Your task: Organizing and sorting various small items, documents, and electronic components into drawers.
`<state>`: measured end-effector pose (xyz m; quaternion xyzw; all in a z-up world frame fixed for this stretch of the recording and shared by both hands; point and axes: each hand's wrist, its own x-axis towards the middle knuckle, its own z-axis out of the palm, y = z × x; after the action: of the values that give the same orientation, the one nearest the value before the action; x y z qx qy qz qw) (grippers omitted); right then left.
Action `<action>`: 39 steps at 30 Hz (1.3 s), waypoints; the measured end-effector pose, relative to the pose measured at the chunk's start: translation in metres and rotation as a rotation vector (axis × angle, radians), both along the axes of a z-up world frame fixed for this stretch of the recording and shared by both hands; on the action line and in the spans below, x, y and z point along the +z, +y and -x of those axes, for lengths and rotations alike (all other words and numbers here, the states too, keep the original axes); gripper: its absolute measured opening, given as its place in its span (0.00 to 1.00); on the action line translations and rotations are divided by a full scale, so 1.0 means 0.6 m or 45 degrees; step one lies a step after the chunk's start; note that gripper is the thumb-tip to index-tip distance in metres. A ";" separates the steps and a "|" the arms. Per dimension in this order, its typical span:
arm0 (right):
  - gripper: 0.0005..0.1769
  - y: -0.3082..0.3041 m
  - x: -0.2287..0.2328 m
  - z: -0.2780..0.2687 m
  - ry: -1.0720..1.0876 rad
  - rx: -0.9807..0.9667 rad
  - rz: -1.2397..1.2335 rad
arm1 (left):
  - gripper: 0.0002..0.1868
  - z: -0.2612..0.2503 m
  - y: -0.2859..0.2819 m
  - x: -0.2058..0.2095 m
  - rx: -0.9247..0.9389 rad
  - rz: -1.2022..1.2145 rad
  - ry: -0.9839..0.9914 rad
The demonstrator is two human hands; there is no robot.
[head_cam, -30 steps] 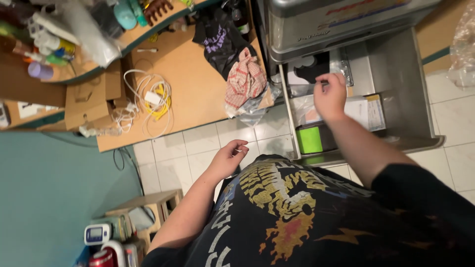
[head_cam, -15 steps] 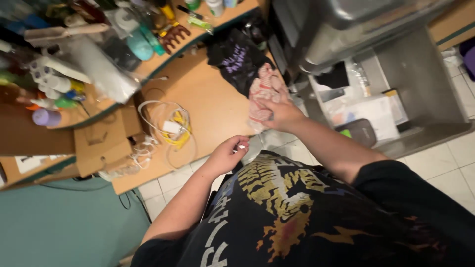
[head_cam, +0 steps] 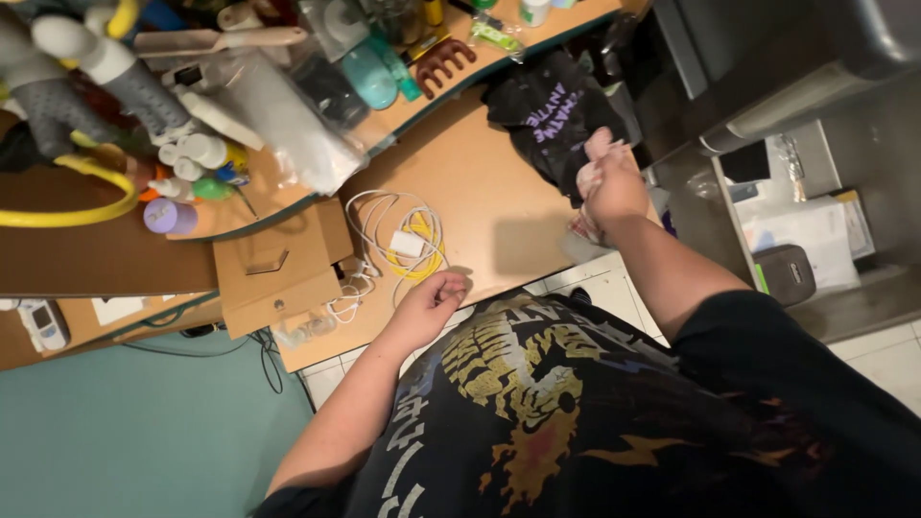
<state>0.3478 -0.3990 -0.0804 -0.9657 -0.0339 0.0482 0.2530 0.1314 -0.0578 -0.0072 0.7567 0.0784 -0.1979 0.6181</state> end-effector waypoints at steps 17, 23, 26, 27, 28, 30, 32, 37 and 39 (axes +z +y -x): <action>0.38 0.205 0.108 0.062 -0.055 0.563 -0.557 | 0.16 -0.059 -0.006 0.021 -0.072 0.042 -0.046; 0.22 0.015 -0.056 0.096 -0.117 -0.187 -0.291 | 0.15 -0.065 -0.017 0.004 -0.173 0.036 -0.044; 0.38 -0.061 -0.088 0.113 -0.142 -0.654 -0.079 | 0.15 -0.079 -0.026 0.011 -0.205 0.015 0.010; 0.48 -0.075 -0.086 0.116 -0.041 -0.881 0.057 | 0.16 -0.084 -0.027 0.016 -0.227 -0.017 0.016; 0.48 -0.079 -0.072 0.118 -0.040 -0.890 0.056 | 0.16 -0.087 -0.033 0.017 -0.236 -0.018 0.017; 0.60 -0.081 -0.047 0.118 0.395 -0.944 -0.118 | 0.15 -0.091 -0.040 0.022 -0.246 0.011 0.004; 0.60 -0.065 -0.006 0.118 0.493 -0.935 -0.348 | 0.16 -0.099 -0.043 0.027 -0.270 -0.017 0.015; 0.54 -0.067 -0.054 0.116 0.557 -0.888 -0.516 | 0.16 -0.114 -0.055 0.040 -0.309 -0.049 0.013; 0.44 -0.076 -0.122 0.112 0.184 -0.944 -0.458 | 0.16 -0.118 -0.058 0.036 -0.322 -0.061 0.019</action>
<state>0.2806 -0.4449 -0.1534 -0.8470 0.3262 0.0149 0.4195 0.2021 -0.0924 0.0147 0.7735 -0.0084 -0.2780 0.5695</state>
